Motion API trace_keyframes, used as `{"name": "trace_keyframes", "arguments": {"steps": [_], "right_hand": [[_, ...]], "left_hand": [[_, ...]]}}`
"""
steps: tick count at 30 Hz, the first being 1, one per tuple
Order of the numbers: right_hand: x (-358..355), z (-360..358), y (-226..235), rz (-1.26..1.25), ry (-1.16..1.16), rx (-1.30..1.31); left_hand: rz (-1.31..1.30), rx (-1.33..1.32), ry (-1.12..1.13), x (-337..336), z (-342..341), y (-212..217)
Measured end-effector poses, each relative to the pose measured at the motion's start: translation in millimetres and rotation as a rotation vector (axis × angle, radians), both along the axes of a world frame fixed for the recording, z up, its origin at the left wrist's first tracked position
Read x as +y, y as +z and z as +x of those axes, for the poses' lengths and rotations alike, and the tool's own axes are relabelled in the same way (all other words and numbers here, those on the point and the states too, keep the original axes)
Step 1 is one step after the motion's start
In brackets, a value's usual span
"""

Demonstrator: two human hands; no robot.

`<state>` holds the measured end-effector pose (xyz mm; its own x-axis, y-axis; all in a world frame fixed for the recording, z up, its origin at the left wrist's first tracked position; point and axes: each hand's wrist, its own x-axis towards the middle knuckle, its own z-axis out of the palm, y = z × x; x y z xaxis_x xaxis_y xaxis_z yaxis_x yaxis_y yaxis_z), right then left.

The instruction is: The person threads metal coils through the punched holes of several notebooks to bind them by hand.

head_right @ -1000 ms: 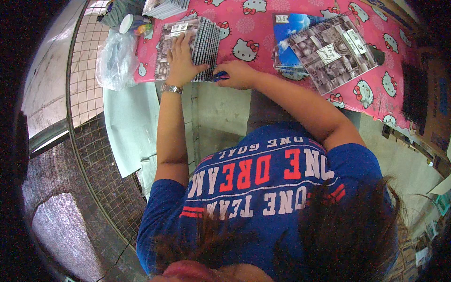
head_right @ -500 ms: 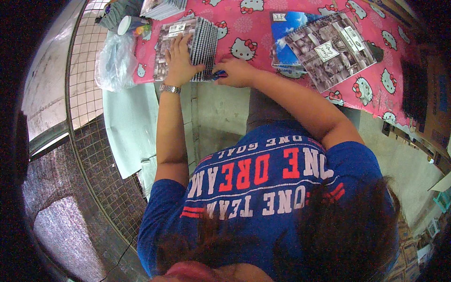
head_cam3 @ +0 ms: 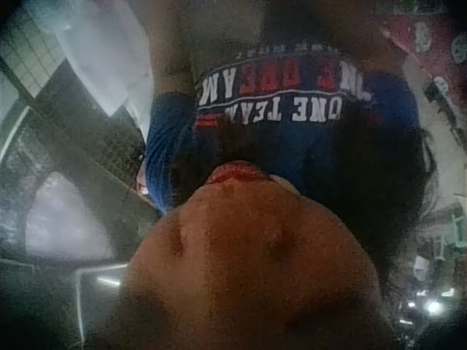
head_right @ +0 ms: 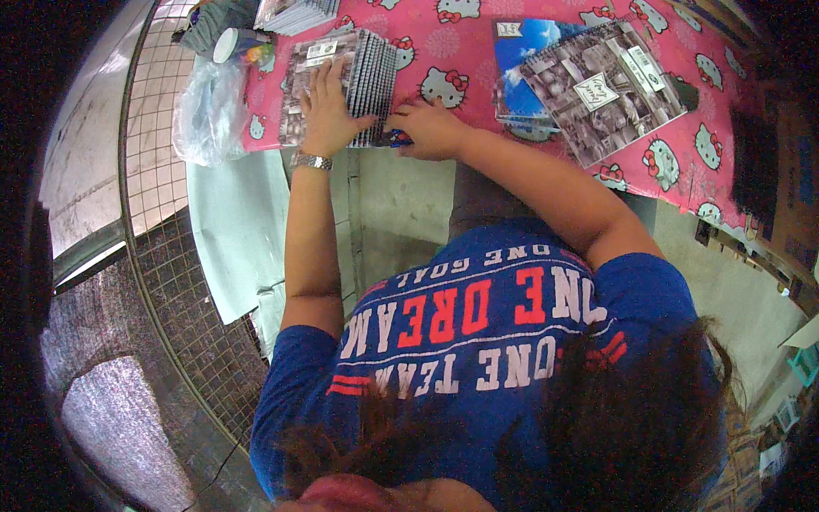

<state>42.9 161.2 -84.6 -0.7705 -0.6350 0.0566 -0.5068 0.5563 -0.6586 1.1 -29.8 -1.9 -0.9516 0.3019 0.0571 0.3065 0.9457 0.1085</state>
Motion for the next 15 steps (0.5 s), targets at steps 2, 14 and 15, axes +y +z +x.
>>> {"name": "trace_keyframes", "arguments": {"steps": [2,14,15], "right_hand": [[-0.4,0.6,0.0,0.033,0.001,0.019],[-0.9,2.4,8.5,0.117,-0.009,0.297],[-2.0,2.4,11.0,0.135,0.002,0.334]], "left_hand": [[-0.126,-0.054,0.100,14.7,3.8,5.7],[-0.186,-0.143,0.063,3.9,-2.7,7.7],[-0.183,-0.140,0.077,4.4,-1.4,8.1]]}}
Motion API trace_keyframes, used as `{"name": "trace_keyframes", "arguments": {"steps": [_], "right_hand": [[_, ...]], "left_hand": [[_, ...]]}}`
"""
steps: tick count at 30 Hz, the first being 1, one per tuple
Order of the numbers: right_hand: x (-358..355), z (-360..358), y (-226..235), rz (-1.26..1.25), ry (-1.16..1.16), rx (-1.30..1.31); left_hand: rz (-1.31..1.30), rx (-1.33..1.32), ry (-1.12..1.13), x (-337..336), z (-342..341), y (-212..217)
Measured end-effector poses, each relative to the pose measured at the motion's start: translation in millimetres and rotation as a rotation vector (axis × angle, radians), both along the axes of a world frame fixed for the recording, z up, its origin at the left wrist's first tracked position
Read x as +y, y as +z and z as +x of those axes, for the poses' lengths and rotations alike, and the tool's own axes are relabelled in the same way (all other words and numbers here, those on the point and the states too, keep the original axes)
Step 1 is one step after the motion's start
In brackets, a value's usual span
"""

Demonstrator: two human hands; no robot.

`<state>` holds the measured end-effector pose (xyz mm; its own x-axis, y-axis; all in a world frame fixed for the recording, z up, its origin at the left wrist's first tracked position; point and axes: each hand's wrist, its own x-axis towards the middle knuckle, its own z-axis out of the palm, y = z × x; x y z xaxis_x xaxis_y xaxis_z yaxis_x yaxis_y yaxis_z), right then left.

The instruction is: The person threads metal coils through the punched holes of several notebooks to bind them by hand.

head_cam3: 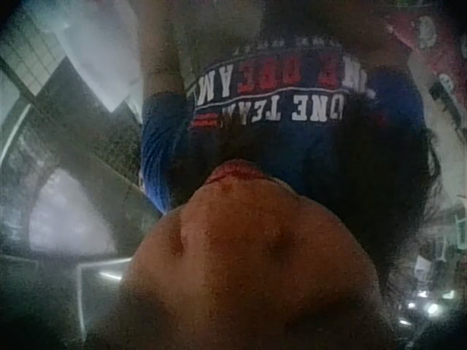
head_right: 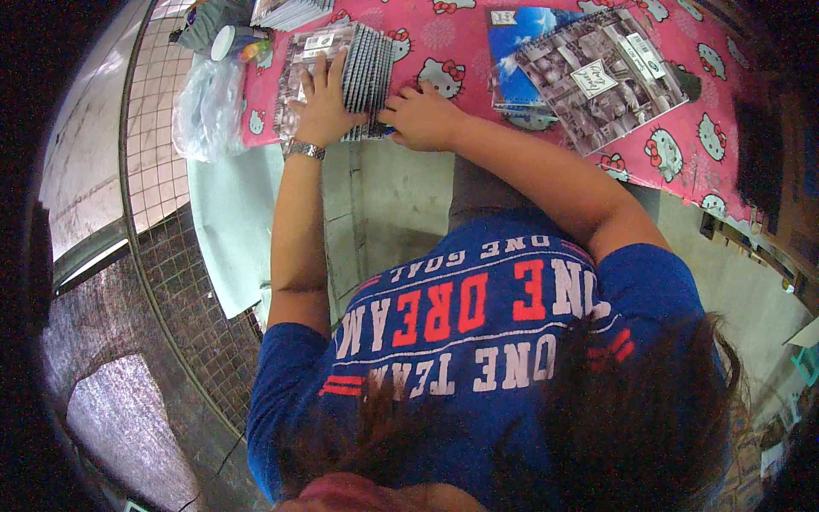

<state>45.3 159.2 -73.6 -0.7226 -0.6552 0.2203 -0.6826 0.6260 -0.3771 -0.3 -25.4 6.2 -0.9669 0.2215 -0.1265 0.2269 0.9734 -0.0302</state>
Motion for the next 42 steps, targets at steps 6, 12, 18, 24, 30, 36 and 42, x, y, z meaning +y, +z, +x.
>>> {"name": "trace_keyframes", "arguments": {"steps": [6,12,18,24,30,36,42], "right_hand": [[-4.0,-15.3,8.3,0.073,0.105,-0.037],[-12.6,-15.2,22.9,0.160,0.068,-0.036],[-20.9,-13.2,36.6,0.272,0.057,-0.075],[-16.1,12.2,17.3,0.209,0.158,0.192],[2.1,45.3,17.5,0.027,0.047,0.045],[9.2,48.4,32.3,0.034,0.048,-0.151],[3.3,43.5,23.6,-0.055,0.030,-0.100]], "left_hand": [[1.098,0.515,0.203,-7.0,33.4,2.9],[2.144,-0.023,1.269,-28.7,118.7,-113.9],[2.627,-0.575,1.275,-20.6,94.8,-135.0],[2.514,-0.533,1.278,-6.4,84.0,-129.3],[1.809,-0.346,0.833,-59.6,110.6,-207.1],[1.241,0.511,0.497,-226.7,13.6,-22.6],[2.029,0.182,0.898,-233.7,-46.1,93.5]]}}
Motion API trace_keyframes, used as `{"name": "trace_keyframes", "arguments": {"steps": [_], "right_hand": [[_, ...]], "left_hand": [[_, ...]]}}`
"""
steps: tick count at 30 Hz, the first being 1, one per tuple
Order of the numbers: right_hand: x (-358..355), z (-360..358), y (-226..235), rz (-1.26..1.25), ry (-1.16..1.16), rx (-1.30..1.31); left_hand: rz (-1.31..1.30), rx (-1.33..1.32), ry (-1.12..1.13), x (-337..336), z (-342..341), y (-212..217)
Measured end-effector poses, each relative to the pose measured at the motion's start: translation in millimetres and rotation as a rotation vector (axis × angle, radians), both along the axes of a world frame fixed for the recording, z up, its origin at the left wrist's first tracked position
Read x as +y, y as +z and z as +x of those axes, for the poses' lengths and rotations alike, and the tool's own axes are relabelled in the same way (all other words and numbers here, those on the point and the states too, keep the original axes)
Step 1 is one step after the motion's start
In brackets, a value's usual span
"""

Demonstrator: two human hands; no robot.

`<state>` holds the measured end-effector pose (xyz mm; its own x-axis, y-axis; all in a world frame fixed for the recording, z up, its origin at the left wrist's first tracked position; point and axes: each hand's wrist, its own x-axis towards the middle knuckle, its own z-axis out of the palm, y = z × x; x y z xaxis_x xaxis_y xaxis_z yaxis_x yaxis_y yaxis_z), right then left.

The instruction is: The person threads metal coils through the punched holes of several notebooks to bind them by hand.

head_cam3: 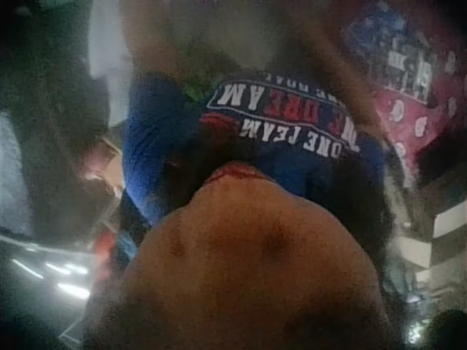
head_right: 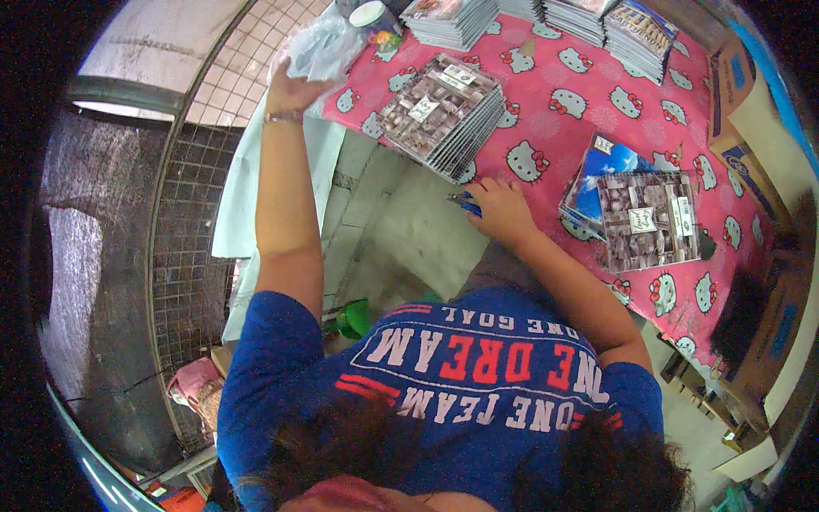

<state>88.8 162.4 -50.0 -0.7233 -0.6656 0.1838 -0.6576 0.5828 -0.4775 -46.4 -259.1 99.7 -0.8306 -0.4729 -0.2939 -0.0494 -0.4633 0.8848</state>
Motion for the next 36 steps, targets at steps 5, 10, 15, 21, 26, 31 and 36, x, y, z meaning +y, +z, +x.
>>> {"name": "trace_keyframes", "arguments": {"steps": [5,10,15,21,26,31,36], "right_hand": [[13.7,-11.1,-5.3,0.003,-0.122,-0.142],[13.3,-22.5,-18.6,-0.012,-0.149,-0.152],[-0.2,-36.5,-38.2,-0.208,-0.132,-0.169],[-0.7,-39.5,-41.1,-0.163,-0.095,-0.207],[3.7,-41.9,-44.2,-0.151,-0.071,-0.163],[-1.8,-61.1,-34.2,-0.157,-0.035,-0.651],[-3.7,-58.6,-32.7,-0.178,-0.067,-0.646]], "left_hand": [[-0.232,0.024,0.115,97.5,37.1,-48.3],[-1.222,0.318,0.097,171.5,50.1,-90.4],[-1.661,0.236,-0.409,217.3,41.2,-102.1],[-1.855,-0.039,-0.609,226.3,39.5,-109.1],[-1.873,-0.050,-0.615,228.2,39.0,-110.7],[-1.895,-0.030,-0.607,226.4,39.4,-112.1],[-1.910,-0.026,-0.597,227.7,39.4,-110.7]]}}
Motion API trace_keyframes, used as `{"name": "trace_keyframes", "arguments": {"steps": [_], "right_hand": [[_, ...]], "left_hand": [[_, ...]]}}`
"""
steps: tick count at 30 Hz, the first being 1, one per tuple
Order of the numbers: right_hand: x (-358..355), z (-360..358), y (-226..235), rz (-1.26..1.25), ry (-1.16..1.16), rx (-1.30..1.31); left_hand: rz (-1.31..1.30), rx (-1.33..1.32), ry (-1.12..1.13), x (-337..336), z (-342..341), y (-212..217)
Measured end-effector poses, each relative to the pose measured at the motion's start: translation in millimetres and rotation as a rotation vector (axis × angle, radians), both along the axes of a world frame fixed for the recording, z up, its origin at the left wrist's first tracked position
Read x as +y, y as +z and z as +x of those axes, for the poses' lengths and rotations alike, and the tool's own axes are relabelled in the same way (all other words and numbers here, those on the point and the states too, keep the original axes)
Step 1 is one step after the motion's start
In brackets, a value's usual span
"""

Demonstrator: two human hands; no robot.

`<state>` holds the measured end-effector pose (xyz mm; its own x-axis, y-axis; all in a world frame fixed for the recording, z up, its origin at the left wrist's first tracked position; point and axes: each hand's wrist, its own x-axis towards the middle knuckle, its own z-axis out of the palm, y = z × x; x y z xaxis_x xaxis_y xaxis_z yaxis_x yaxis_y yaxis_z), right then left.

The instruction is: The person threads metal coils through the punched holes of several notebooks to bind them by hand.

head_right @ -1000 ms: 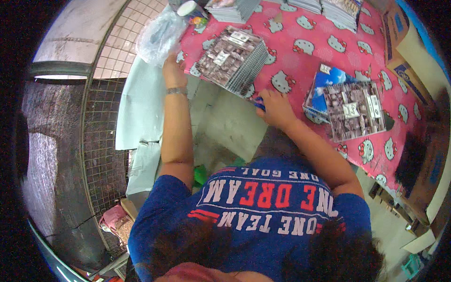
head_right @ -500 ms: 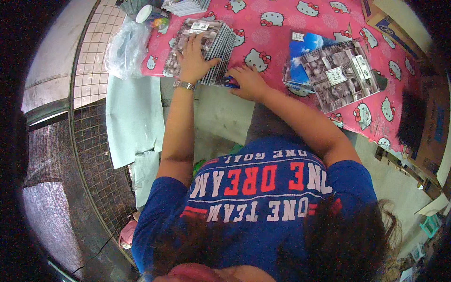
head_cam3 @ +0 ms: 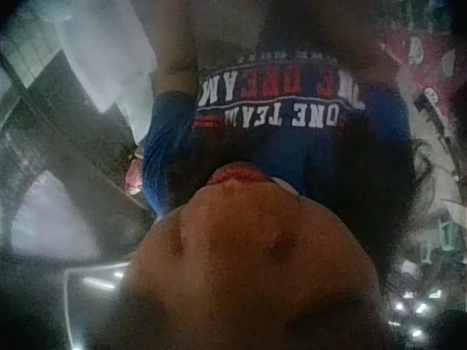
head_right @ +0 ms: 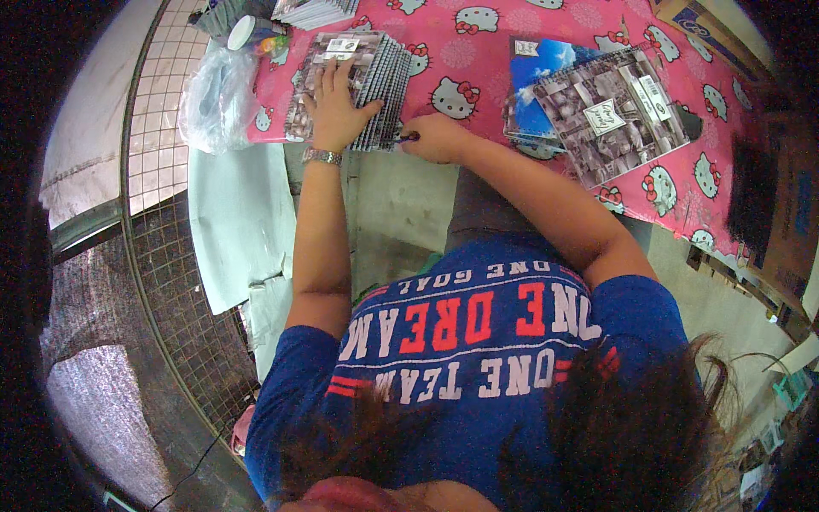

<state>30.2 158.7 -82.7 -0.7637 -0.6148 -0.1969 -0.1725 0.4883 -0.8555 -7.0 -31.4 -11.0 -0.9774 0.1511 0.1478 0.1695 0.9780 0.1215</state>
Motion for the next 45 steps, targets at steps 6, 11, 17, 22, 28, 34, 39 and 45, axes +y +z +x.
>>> {"name": "trace_keyframes", "arguments": {"steps": [6,11,17,22,28,34,39,45], "right_hand": [[7.8,16.9,-2.5,0.157,-0.010,0.427],[8.4,11.5,-0.9,0.140,0.010,0.403],[3.1,12.8,0.0,0.162,0.021,0.471],[-3.4,-9.4,-5.5,0.129,0.114,0.272],[1.2,-3.7,-0.2,0.161,0.065,0.230],[1.4,5.0,-0.1,0.239,0.044,0.445],[-12.9,-26.2,23.2,0.426,0.242,-0.106],[2.9,-2.3,13.6,0.305,0.114,0.300]], "left_hand": [[0.010,0.023,-0.008,-1.4,-0.2,-2.3],[0.018,0.007,-0.003,-0.2,-0.4,-0.9],[0.032,0.012,0.006,-1.8,1.9,-1.2],[0.019,0.006,0.000,0.5,0.9,0.2],[0.017,-0.009,0.011,-2.5,1.2,-1.3],[0.027,-0.001,0.004,0.3,0.3,-0.4],[0.031,0.004,-0.005,1.9,0.1,0.7],[0.027,-0.006,0.009,-0.1,1.6,0.3]]}}
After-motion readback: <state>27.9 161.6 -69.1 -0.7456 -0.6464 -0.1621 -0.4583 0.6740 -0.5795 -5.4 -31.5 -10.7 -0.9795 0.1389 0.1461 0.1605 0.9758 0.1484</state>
